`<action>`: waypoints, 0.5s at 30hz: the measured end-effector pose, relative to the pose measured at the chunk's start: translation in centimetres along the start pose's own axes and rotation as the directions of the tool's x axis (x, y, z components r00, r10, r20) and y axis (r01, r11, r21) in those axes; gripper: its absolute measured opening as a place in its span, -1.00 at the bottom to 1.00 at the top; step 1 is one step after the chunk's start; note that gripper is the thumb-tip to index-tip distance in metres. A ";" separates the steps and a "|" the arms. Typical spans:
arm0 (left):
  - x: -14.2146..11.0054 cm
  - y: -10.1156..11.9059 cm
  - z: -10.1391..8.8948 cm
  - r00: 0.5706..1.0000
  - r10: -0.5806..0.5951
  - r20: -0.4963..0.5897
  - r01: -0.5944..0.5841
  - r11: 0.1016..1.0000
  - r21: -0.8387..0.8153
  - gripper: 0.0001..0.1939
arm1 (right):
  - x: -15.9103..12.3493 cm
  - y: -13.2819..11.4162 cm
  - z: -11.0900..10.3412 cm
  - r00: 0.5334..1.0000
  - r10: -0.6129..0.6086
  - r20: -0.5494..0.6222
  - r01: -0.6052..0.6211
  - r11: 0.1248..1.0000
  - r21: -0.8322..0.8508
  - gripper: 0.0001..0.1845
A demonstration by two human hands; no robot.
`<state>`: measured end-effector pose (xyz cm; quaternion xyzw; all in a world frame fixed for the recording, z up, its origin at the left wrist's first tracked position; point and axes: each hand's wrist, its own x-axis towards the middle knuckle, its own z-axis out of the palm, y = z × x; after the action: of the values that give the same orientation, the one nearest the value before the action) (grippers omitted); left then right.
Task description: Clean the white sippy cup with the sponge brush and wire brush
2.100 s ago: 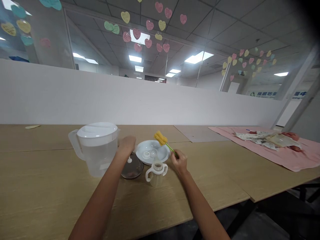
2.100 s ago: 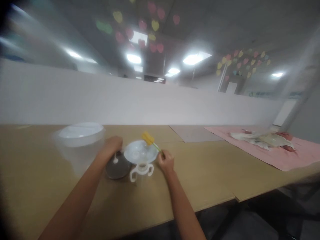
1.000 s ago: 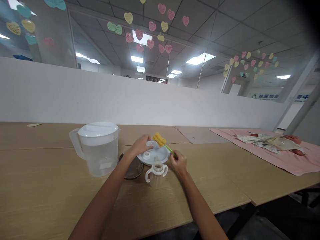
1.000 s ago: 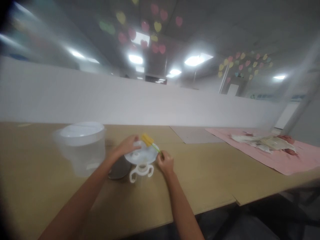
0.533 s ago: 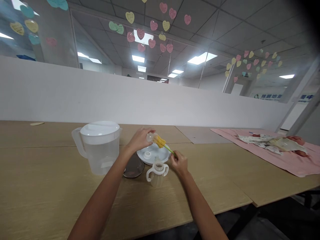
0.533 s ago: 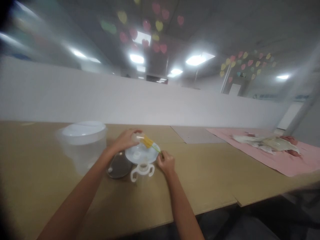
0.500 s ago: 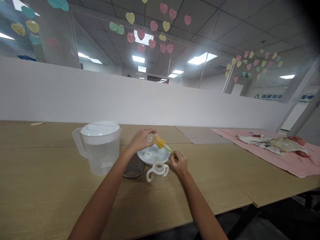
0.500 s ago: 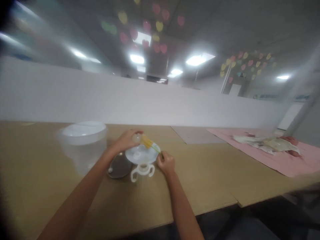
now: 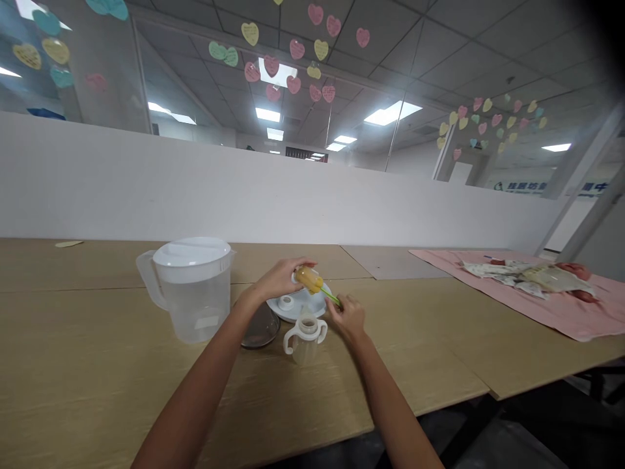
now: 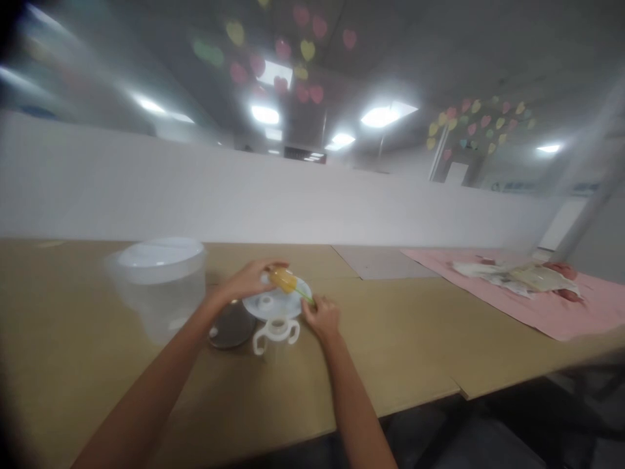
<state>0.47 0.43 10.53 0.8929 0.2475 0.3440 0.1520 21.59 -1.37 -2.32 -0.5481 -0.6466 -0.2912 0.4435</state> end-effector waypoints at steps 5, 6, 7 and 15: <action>0.0 0.0 -0.2 0.998 -0.036 0.041 0.038 0.998 -0.045 -0.44 | -0.1 0.2 0.0 0.999 -0.008 -0.034 0.008 1.000 -0.007 -0.52; 0.1 -0.1 -0.3 0.998 -0.047 0.048 0.050 0.998 -0.048 -0.45 | -0.1 0.2 -0.1 0.999 -0.001 -0.046 0.001 1.000 -0.003 -0.52; 0.1 -0.1 -0.3 0.997 -0.058 0.055 0.061 0.997 -0.052 -0.48 | -0.1 0.2 -0.1 0.999 0.013 -0.050 -0.012 1.000 0.006 -0.51; 0.1 -0.1 -0.7 0.991 -0.085 0.107 0.089 0.995 -0.034 -0.52 | 0.0 -0.4 -0.1 0.968 0.172 0.181 -0.184 0.981 0.053 -0.42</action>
<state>0.06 0.61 11.05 0.8951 0.2712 0.2940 0.1968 21.20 -1.49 -2.23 -0.6118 -0.6410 -0.1780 0.4279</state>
